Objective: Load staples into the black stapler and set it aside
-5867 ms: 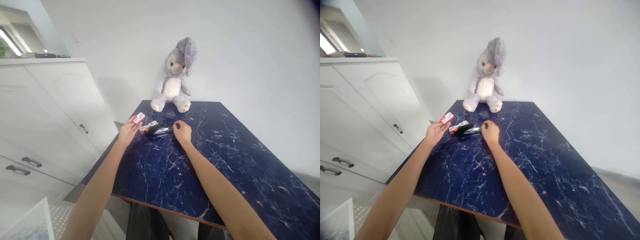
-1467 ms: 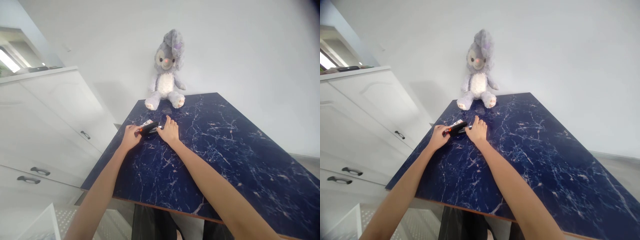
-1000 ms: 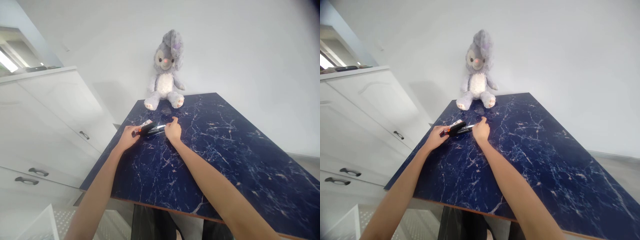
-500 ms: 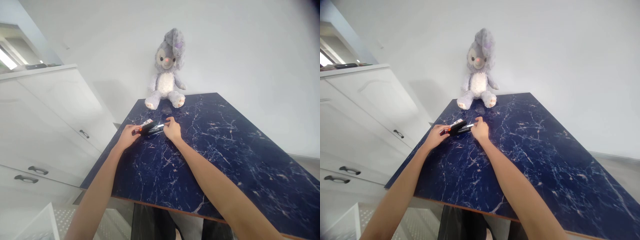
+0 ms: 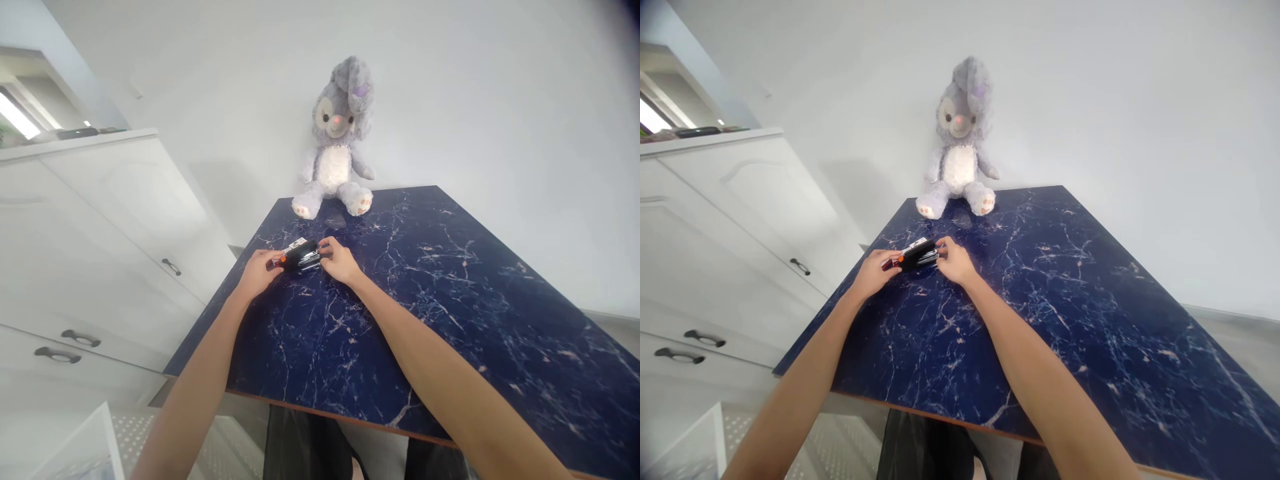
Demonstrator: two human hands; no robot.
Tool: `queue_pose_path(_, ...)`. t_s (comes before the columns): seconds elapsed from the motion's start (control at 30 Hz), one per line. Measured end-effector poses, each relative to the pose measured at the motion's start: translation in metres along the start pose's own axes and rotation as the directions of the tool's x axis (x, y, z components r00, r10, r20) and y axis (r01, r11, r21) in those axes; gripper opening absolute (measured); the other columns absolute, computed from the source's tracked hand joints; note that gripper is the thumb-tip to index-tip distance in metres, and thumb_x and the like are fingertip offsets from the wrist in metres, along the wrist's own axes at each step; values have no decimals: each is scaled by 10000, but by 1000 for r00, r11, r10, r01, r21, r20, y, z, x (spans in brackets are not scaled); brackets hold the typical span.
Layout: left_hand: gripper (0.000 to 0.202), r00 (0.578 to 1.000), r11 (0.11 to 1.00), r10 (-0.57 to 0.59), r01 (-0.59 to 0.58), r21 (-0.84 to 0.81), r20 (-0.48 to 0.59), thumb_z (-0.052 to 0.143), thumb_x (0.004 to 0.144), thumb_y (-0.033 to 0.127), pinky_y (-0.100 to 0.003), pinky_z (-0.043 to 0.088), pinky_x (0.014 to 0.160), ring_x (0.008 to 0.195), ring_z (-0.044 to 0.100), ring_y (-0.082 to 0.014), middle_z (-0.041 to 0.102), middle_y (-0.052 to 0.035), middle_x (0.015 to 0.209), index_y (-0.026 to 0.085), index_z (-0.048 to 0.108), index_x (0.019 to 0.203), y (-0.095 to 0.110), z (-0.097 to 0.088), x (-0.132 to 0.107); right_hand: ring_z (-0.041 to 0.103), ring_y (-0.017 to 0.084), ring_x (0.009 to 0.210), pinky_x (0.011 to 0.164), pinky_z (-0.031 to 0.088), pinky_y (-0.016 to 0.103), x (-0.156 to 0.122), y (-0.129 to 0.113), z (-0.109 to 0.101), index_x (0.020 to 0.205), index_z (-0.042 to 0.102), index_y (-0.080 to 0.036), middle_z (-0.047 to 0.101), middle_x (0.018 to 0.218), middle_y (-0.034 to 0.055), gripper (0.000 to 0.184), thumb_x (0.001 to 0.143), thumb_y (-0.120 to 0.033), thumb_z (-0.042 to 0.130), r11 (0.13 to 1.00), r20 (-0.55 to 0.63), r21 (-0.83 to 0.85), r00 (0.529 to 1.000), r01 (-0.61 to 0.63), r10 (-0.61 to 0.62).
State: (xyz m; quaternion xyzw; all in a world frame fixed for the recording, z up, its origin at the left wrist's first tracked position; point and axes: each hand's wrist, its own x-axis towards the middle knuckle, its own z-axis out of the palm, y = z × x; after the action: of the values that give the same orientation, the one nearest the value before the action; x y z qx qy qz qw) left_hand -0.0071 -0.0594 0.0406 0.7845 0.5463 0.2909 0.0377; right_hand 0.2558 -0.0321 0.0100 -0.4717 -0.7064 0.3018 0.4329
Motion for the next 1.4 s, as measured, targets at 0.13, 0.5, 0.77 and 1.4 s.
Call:
queue_pose_path(0.13,433,1000,1000,-3,3,-10,5,743,804,171,-438,493,1023,1167,590,-262,716,-60,1162,275,705,1223,-2,0,0,681,144,726,766,537,298,0,-1,-1,1118,559,-254,757,1070,5,428,724,-86,560,999,23,33,1000,-17,16)
queue_pose_path(0.5,411,1000,1000,11,-11,-1,8,733,806,162,-430,494,1010,1137,597,-259,737,-54,1140,252,707,1206,0,-2,0,701,154,776,743,548,288,-2,-2,-3,1080,557,-255,758,1077,10,402,713,-93,579,991,49,116,997,-60,55)
queue_pose_path(0.77,389,1000,1000,2,-2,22,23,722,813,184,-431,496,994,1128,607,-269,734,-63,1147,253,711,1196,0,-2,1,714,171,852,755,562,296,1,2,0,1078,558,-252,759,1097,23,428,689,-76,589,975,52,176,991,-132,125)
queue_pose_path(1.4,502,995,999,29,-32,32,93,775,784,307,-458,462,1028,1182,561,-304,705,-73,1184,257,674,1273,-9,-4,2,714,184,934,889,542,334,2,-4,7,1157,541,-247,758,1100,29,478,706,-94,587,975,-23,103,979,-197,201)
